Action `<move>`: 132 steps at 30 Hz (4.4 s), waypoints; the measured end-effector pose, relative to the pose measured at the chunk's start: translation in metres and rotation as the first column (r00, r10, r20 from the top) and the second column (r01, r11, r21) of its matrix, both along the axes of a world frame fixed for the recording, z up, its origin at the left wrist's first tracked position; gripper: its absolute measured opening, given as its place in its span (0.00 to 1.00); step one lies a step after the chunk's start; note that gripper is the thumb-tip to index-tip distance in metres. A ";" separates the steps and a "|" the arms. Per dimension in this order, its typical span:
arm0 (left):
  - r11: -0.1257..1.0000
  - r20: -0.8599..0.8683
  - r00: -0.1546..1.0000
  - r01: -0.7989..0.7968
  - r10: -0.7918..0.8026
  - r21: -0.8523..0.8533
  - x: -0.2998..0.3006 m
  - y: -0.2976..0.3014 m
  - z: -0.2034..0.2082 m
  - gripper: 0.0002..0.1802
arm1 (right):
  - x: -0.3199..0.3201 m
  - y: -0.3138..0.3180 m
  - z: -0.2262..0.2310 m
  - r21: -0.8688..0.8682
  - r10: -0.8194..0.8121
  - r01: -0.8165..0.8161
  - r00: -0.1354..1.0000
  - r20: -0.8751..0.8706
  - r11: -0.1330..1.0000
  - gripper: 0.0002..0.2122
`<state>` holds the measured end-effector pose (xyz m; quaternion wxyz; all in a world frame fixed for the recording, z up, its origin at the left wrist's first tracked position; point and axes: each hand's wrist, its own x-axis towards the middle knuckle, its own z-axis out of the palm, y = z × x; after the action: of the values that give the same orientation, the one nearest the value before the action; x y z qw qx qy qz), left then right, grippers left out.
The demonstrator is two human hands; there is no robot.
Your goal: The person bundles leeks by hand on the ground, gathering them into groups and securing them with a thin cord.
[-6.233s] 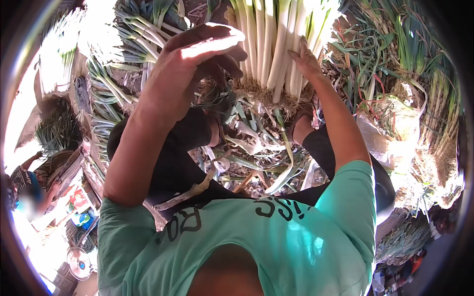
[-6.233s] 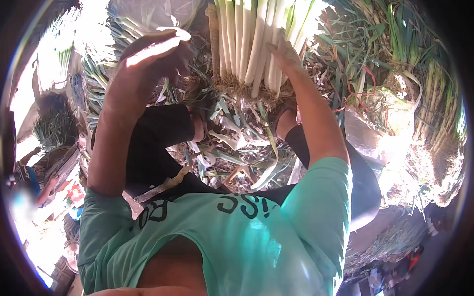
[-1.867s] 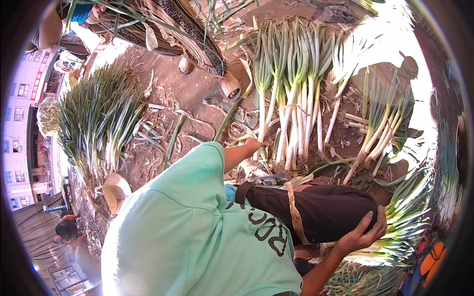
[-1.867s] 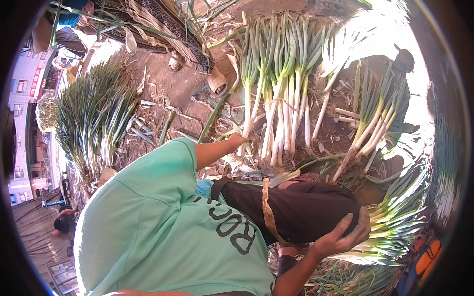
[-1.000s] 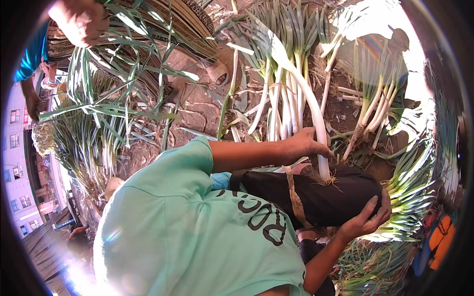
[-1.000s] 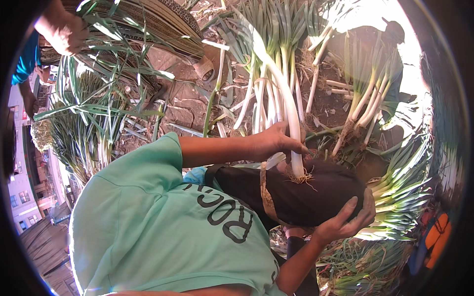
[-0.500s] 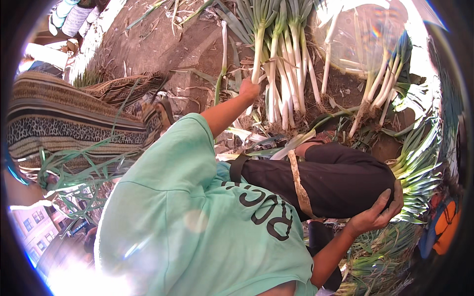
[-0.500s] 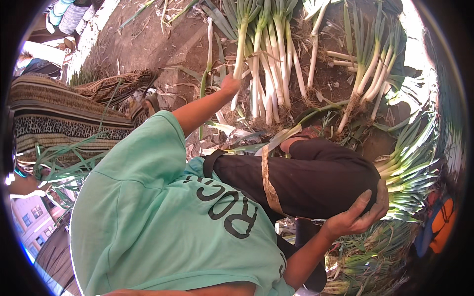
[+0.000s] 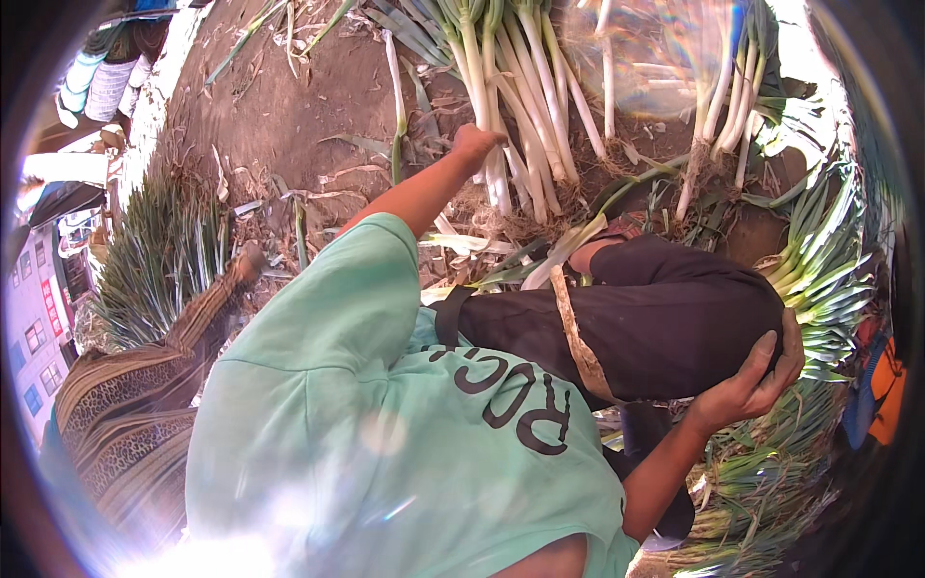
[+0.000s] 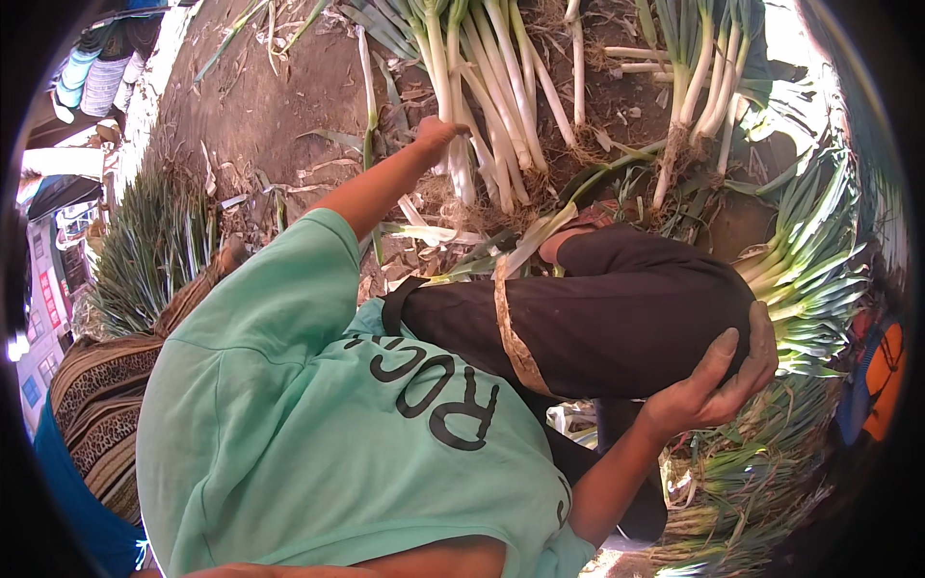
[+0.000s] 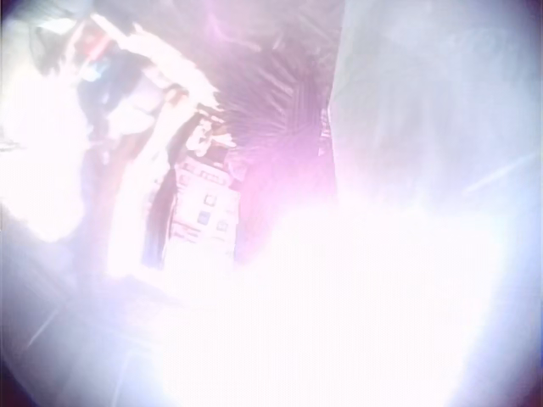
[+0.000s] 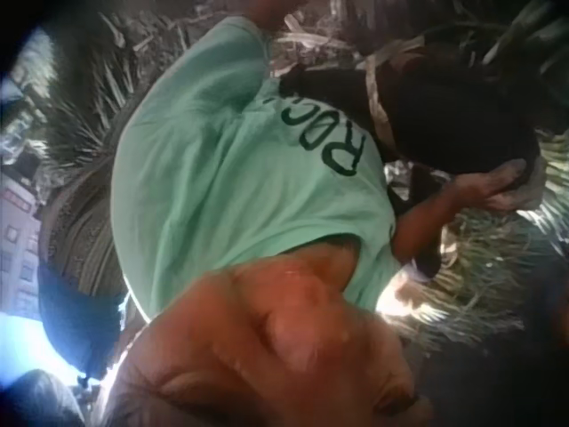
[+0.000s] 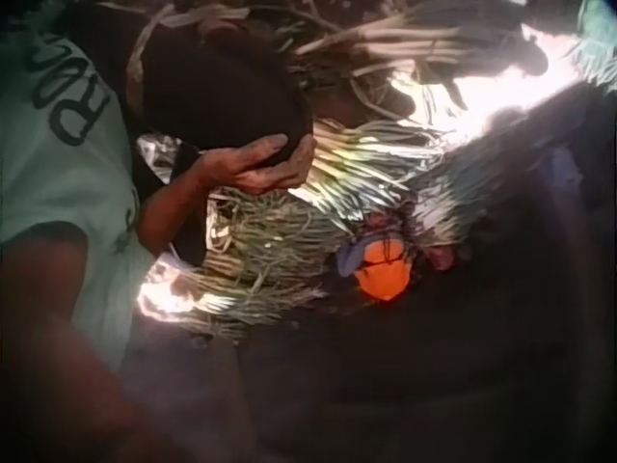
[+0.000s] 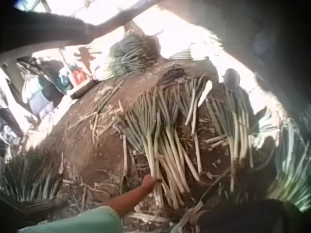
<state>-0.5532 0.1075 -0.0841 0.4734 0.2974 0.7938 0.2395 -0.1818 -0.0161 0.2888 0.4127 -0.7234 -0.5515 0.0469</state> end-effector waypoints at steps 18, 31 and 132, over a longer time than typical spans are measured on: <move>0.999 0.959 0.285 -0.045 0.006 0.007 0.152 -0.032 0.275 0.13 | -0.073 0.042 0.005 -0.634 0.428 -0.494 0.863 -0.269 0.596 0.22; 0.997 0.992 0.102 0.004 -0.078 0.078 0.122 -0.041 0.262 0.22 | -0.060 0.080 0.004 -0.489 -0.065 -0.804 0.498 -0.864 0.339 0.16; -0.965 -0.620 -0.753 0.077 -0.220 0.249 0.641 -0.158 0.199 0.13 | 0.390 -0.236 -0.257 -0.845 -0.636 -0.183 0.584 -0.505 0.503 0.44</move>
<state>0.0874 -0.0504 0.1149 0.2418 0.8993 -0.3447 -0.1184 0.2085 -0.2518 0.0317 0.2115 -0.8032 -0.1060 0.5467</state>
